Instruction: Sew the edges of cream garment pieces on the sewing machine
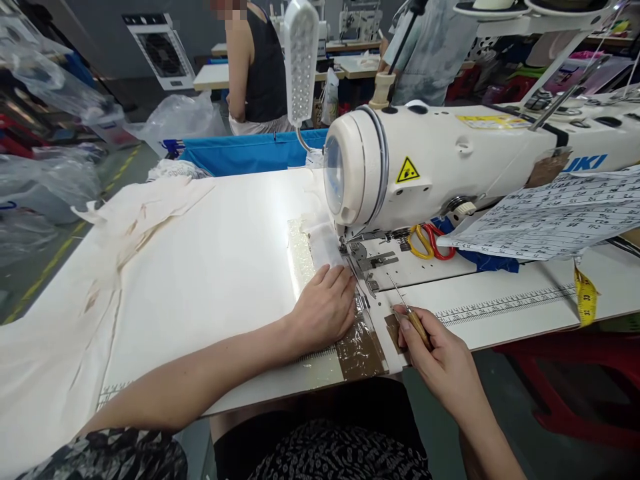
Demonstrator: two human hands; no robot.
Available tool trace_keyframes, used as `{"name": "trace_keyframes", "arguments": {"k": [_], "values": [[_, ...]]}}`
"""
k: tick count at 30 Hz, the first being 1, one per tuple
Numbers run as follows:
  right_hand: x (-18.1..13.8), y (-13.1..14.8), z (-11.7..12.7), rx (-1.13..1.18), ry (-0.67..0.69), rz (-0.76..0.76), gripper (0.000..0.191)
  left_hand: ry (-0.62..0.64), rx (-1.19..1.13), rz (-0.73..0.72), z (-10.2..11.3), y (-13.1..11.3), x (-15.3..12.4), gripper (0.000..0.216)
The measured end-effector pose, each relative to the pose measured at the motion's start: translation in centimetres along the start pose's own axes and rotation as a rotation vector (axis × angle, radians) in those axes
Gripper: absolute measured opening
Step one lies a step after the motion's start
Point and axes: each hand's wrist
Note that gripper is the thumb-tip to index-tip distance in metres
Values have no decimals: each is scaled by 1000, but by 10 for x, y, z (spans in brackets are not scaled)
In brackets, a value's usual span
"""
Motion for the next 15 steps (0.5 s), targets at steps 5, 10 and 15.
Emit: {"name": "trace_keyframes", "arguments": {"k": [5,10,15], "values": [[-2,-3,-1,17,15,-1,42,10,-12,9,0,0,1,49],[-2,-9,-5,19,-19,17,42,22,-30,35,0,5,3,49],[-5,-7,-6,22,-67,10,43,7,-41,58,0,12,8,47]]}}
Point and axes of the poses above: each hand's wrist, its own x-axis towards the middle knuckle, its own z-axis out of the back of the hand, y = z × x, and after that the axes turned 9 degrees about -x, right-handed
